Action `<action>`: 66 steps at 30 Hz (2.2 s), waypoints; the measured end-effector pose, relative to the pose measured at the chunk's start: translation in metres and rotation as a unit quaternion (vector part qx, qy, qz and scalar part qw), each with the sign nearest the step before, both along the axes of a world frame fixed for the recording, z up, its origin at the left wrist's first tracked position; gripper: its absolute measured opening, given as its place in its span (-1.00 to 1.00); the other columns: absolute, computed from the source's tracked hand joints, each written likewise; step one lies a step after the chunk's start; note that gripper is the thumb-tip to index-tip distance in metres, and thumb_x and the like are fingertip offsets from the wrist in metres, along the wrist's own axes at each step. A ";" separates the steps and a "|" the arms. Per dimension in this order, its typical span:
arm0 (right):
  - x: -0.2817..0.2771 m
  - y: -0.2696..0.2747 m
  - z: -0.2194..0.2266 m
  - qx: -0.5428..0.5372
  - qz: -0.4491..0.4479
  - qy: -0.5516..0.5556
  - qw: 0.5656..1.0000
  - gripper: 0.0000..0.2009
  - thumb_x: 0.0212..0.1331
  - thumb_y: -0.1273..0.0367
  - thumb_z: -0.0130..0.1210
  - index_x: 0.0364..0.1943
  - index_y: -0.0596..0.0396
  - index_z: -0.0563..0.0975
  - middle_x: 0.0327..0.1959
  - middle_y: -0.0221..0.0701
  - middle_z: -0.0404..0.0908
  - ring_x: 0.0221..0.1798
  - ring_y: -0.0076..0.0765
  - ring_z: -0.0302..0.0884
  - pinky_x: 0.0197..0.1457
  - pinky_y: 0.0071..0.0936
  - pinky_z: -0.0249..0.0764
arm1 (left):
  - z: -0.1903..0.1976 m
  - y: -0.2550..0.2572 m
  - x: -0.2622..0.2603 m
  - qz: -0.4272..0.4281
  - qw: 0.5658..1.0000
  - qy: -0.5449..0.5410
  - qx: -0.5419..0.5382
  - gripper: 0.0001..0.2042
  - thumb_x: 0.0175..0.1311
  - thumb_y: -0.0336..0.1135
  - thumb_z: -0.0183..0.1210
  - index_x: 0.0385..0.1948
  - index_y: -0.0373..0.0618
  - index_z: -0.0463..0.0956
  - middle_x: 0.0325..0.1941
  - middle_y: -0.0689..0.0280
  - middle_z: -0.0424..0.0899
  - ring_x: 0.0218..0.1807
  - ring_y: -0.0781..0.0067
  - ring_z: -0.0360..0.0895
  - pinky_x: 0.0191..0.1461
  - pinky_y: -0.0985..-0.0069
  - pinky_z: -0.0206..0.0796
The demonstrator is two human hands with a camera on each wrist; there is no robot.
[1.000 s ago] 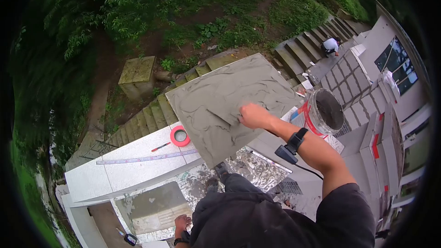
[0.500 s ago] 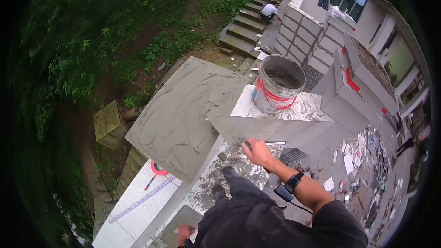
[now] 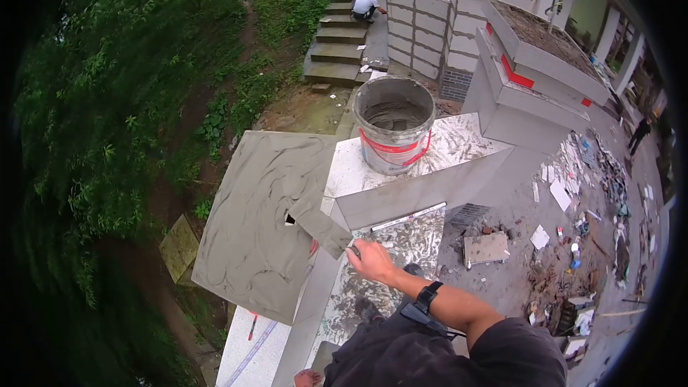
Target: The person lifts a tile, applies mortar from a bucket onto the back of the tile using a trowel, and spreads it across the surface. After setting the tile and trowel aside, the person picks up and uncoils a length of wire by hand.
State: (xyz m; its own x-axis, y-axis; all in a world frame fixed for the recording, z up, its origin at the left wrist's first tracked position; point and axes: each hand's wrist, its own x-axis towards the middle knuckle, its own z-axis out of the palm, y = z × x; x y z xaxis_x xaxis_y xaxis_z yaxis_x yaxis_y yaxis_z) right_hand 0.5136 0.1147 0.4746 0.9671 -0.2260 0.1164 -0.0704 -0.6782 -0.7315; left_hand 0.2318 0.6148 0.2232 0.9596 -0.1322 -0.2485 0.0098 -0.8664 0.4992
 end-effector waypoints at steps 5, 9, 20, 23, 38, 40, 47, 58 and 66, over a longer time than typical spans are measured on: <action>0.032 -0.087 0.019 0.055 -0.099 0.034 0.993 -0.63 0.25 0.16 0.17 -0.28 0.31 0.55 -0.42 0.14 0.60 -0.29 0.28 0.62 -0.21 -0.01 0.51 | 0.032 -0.040 0.035 0.049 0.983 0.145 -0.101 -0.78 0.06 -0.15 0.21 -0.47 -0.10 0.67 -0.42 0.06 0.69 -0.32 -0.12 0.60 -0.21 0.06 0.42; 0.099 -0.179 0.024 0.144 -0.158 -0.004 0.977 -0.60 0.25 0.18 0.15 -0.16 0.32 0.46 -0.32 0.03 0.61 -0.35 0.00 0.63 -0.23 -0.12 0.52 | 0.048 -0.093 0.067 0.023 0.987 0.129 -0.091 -0.80 0.08 -0.17 0.20 -0.49 -0.09 0.66 -0.45 0.08 0.68 -0.33 -0.11 0.60 -0.22 0.06 0.41; 0.064 -0.240 0.033 0.410 -0.086 0.126 0.899 -0.68 0.39 0.23 0.03 -0.24 0.28 0.34 -0.60 -0.31 0.45 -0.74 -0.34 0.43 -0.76 -0.28 0.32 | 0.082 -0.208 0.107 -0.016 0.993 0.115 -0.036 -0.80 0.15 -0.21 0.17 -0.57 -0.08 0.62 -0.54 0.14 0.66 -0.38 -0.08 0.60 -0.27 0.07 0.38; 0.008 -0.265 0.107 0.414 -0.040 0.234 0.879 -0.68 0.38 0.20 0.06 -0.27 0.23 0.35 -0.58 -0.33 0.46 -0.72 -0.37 0.44 -0.69 -0.29 0.37 | 0.078 -0.246 0.111 -0.023 0.992 0.118 -0.031 -0.80 0.17 -0.22 0.16 -0.59 -0.08 0.62 -0.57 0.15 0.65 -0.39 -0.08 0.60 -0.28 0.07 0.37; 0.139 -0.385 0.170 -0.016 0.156 0.149 0.976 -0.77 0.04 0.34 0.09 -0.31 0.25 0.56 -0.37 0.04 0.65 -0.16 0.20 0.65 -0.07 -0.05 0.55 | 0.151 -0.495 0.339 0.035 0.949 0.218 -0.225 -0.69 0.32 -0.29 0.18 -0.06 -0.36 0.61 -0.28 0.17 0.74 -0.25 0.42 0.68 -0.11 0.45 0.51; 0.160 -0.389 0.183 -0.097 0.214 0.215 0.948 -0.83 -0.01 0.38 0.08 -0.50 0.22 0.60 -0.46 0.02 0.66 -0.24 0.14 0.70 -0.12 -0.08 0.58 | 0.150 -0.516 0.362 -0.017 0.955 0.202 -0.217 -0.67 0.33 -0.28 0.18 0.00 -0.34 0.59 -0.24 0.16 0.75 -0.22 0.42 0.67 -0.08 0.46 0.50; 0.221 -0.364 0.192 -0.143 0.294 0.305 0.895 -0.84 -0.05 0.42 0.06 -0.54 0.25 0.62 -0.53 -0.07 0.68 -0.42 0.02 0.70 -0.31 -0.09 0.59 | 0.132 -0.604 0.450 -0.041 0.905 0.259 -0.334 -0.65 0.36 -0.27 0.19 0.03 -0.36 0.57 -0.15 0.14 0.74 -0.16 0.43 0.66 -0.05 0.46 0.50; 0.295 -0.321 0.096 -0.454 0.459 0.361 0.673 -0.68 -0.06 0.34 0.35 -0.14 0.08 0.74 -0.06 -0.23 0.76 0.05 -0.10 0.71 -0.02 -0.14 0.63 | 0.179 -0.684 0.533 0.082 0.612 0.382 -0.688 -0.58 0.40 -0.41 0.12 0.27 -0.17 0.32 0.24 0.14 0.54 0.22 0.20 0.54 0.25 0.24 0.44; 0.252 -0.380 0.177 -0.105 0.149 0.151 0.972 -0.69 0.12 0.20 0.19 -0.17 0.13 0.62 -0.27 -0.04 0.69 -0.16 0.15 0.67 -0.08 -0.05 0.57 | 0.181 -0.694 0.530 0.071 0.552 0.418 -0.718 -0.52 0.21 -0.57 0.10 0.22 -0.11 0.36 0.30 0.19 0.50 0.36 0.10 0.44 0.39 0.14 0.36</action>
